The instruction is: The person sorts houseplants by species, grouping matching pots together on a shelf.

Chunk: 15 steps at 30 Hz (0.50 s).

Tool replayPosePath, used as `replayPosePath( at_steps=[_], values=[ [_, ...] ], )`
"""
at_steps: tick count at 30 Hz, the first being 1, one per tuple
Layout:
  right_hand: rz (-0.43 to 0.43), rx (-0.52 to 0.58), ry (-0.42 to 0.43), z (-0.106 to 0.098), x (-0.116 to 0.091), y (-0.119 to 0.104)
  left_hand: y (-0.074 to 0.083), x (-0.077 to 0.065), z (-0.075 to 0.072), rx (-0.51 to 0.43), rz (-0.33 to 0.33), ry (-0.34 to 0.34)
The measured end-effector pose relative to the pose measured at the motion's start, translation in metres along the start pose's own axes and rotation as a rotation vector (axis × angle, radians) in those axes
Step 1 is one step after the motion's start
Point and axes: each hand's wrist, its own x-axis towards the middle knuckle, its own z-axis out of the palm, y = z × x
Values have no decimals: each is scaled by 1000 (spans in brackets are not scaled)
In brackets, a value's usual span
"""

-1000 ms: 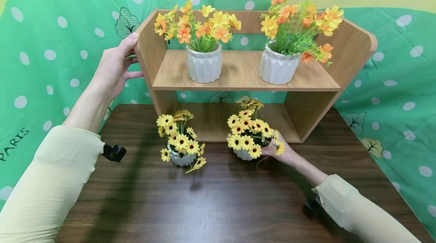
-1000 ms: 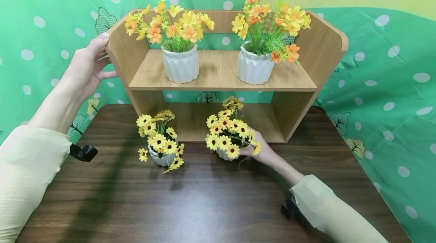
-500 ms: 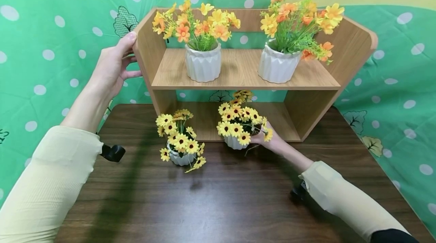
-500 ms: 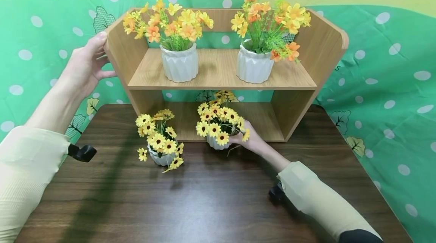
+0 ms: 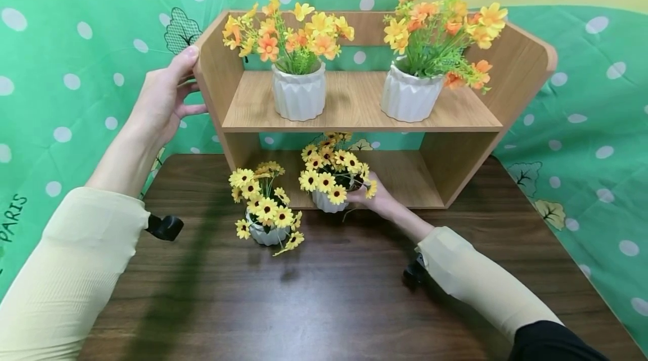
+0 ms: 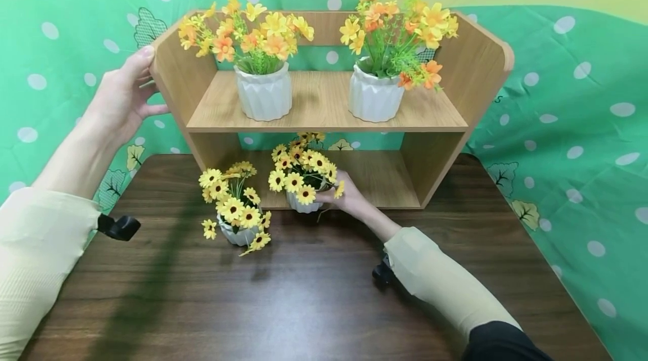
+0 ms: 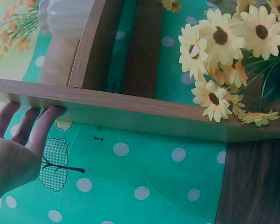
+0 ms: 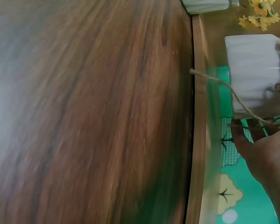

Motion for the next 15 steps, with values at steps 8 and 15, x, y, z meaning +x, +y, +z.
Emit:
replayPosePath(
  at_steps=[8, 15],
  values=[
    [-11, 35, 7, 15, 16, -2, 0, 1, 2, 5, -3, -1],
    [21, -32, 15, 26, 33, -3, -1, 1, 2, 0, -8, 8]
  ],
)
